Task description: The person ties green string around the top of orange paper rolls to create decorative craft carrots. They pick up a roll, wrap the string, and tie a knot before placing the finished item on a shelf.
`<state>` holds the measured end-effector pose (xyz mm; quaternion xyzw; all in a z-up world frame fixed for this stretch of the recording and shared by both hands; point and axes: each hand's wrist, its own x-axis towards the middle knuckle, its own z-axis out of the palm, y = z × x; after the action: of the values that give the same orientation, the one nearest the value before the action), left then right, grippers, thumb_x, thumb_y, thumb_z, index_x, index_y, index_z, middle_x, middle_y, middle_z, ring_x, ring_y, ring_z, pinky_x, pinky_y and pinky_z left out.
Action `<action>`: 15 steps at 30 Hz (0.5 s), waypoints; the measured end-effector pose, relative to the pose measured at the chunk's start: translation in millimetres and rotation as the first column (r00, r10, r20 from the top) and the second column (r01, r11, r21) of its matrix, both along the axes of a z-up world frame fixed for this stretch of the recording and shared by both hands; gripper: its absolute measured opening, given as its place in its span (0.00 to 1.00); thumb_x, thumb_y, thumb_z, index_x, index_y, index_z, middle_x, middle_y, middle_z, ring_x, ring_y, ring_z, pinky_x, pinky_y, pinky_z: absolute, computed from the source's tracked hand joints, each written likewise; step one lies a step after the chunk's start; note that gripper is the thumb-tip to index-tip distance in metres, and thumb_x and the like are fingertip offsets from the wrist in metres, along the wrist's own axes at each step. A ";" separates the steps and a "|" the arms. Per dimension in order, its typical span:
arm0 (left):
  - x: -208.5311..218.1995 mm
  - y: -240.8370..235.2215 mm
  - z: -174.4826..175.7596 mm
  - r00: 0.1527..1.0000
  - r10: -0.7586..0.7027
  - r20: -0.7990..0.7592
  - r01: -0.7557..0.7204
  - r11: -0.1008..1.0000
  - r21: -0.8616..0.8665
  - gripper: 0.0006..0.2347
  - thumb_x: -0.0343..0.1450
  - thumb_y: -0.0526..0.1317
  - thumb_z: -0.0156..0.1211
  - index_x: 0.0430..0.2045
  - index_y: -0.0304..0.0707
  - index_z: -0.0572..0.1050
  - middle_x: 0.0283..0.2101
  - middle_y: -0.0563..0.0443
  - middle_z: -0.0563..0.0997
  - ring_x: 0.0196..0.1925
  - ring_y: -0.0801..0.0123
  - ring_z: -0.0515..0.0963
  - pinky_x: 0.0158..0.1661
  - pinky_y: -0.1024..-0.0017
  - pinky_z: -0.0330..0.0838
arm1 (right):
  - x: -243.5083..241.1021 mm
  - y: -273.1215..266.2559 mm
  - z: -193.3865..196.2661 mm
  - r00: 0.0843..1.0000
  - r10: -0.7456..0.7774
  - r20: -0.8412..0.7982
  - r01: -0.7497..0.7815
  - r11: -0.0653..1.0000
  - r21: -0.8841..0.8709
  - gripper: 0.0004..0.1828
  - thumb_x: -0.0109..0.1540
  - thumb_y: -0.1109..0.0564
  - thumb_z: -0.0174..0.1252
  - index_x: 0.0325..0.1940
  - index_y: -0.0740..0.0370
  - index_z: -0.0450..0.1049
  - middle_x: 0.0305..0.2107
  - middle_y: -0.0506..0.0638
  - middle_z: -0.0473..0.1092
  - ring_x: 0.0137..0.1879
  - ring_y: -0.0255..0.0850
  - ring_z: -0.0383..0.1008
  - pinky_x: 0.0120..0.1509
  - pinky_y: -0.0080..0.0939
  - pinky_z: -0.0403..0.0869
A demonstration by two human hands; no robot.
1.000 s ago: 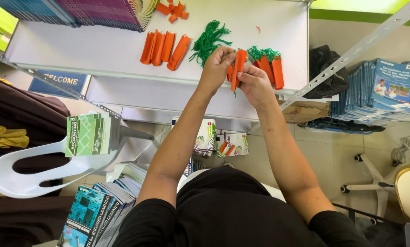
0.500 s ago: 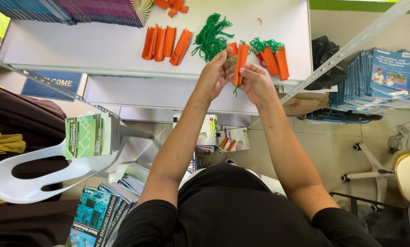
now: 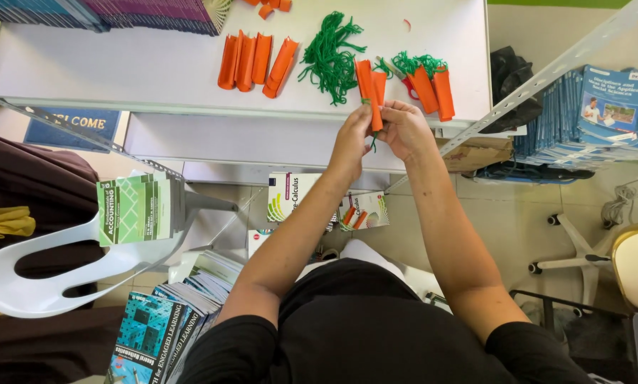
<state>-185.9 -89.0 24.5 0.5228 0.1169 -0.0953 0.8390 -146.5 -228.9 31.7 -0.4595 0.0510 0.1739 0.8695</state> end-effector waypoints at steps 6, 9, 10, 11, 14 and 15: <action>39.3 5.4 -1.2 0.986 -0.134 -0.103 0.096 0.945 -0.312 0.15 0.75 0.52 0.51 0.49 0.47 0.74 0.40 0.61 0.76 0.44 0.71 0.71 0.44 0.59 0.65 | 13.7 -4.0 8.9 0.999 0.034 0.019 -0.033 0.998 -0.044 0.07 0.66 0.63 0.56 0.45 0.70 0.76 0.36 0.56 0.76 0.41 0.44 0.78 0.47 0.47 0.78; 61.9 -0.7 -27.5 0.991 -0.087 -0.105 0.045 0.935 -0.353 0.12 0.74 0.48 0.56 0.45 0.45 0.76 0.37 0.59 0.76 0.39 0.72 0.72 0.40 0.63 0.64 | 27.3 -11.6 7.8 0.997 0.083 0.001 -0.083 0.994 -0.069 0.08 0.65 0.63 0.55 0.45 0.69 0.77 0.36 0.56 0.76 0.39 0.44 0.78 0.46 0.46 0.77; 67.2 -1.7 -29.3 0.991 -0.083 -0.102 0.042 0.935 -0.353 0.12 0.74 0.48 0.56 0.45 0.45 0.76 0.37 0.59 0.76 0.39 0.72 0.72 0.40 0.63 0.64 | 29.8 -11.7 11.8 0.996 0.088 0.004 -0.087 0.994 -0.069 0.08 0.65 0.63 0.55 0.45 0.69 0.77 0.36 0.56 0.76 0.39 0.44 0.78 0.46 0.46 0.77; 72.5 -2.4 -30.8 0.993 -0.022 -0.115 -0.019 0.938 -0.345 0.10 0.73 0.46 0.58 0.42 0.44 0.77 0.35 0.59 0.77 0.37 0.73 0.73 0.37 0.66 0.64 | 32.5 -11.5 15.9 0.997 0.070 -0.020 -0.071 0.993 -0.090 0.07 0.65 0.63 0.55 0.44 0.67 0.76 0.36 0.54 0.77 0.39 0.43 0.78 0.46 0.46 0.77; 96.9 0.4 -53.3 0.986 0.148 -0.077 -0.163 0.956 -0.243 0.07 0.72 0.42 0.63 0.37 0.40 0.80 0.32 0.58 0.78 0.35 0.76 0.74 0.33 0.73 0.64 | 51.0 -15.3 0.2 0.999 0.005 -0.044 -0.013 0.980 -0.200 0.05 0.63 0.62 0.57 0.43 0.63 0.75 0.37 0.51 0.77 0.39 0.40 0.78 0.45 0.47 0.78; 103.5 1.3 -65.3 0.970 0.242 -0.023 -0.242 0.958 -0.150 0.07 0.72 0.41 0.65 0.35 0.37 0.81 0.31 0.58 0.79 0.34 0.77 0.74 0.33 0.77 0.65 | 56.1 -18.1 -11.1 0.998 -0.052 -0.046 0.037 0.957 -0.288 0.05 0.62 0.62 0.59 0.42 0.61 0.74 0.37 0.49 0.76 0.39 0.37 0.77 0.45 0.46 0.79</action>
<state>-82.4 -87.7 -40.8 0.4389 0.1742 -0.0017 0.8815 -90.4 -247.1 20.6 -0.5748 0.1091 0.1572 0.7956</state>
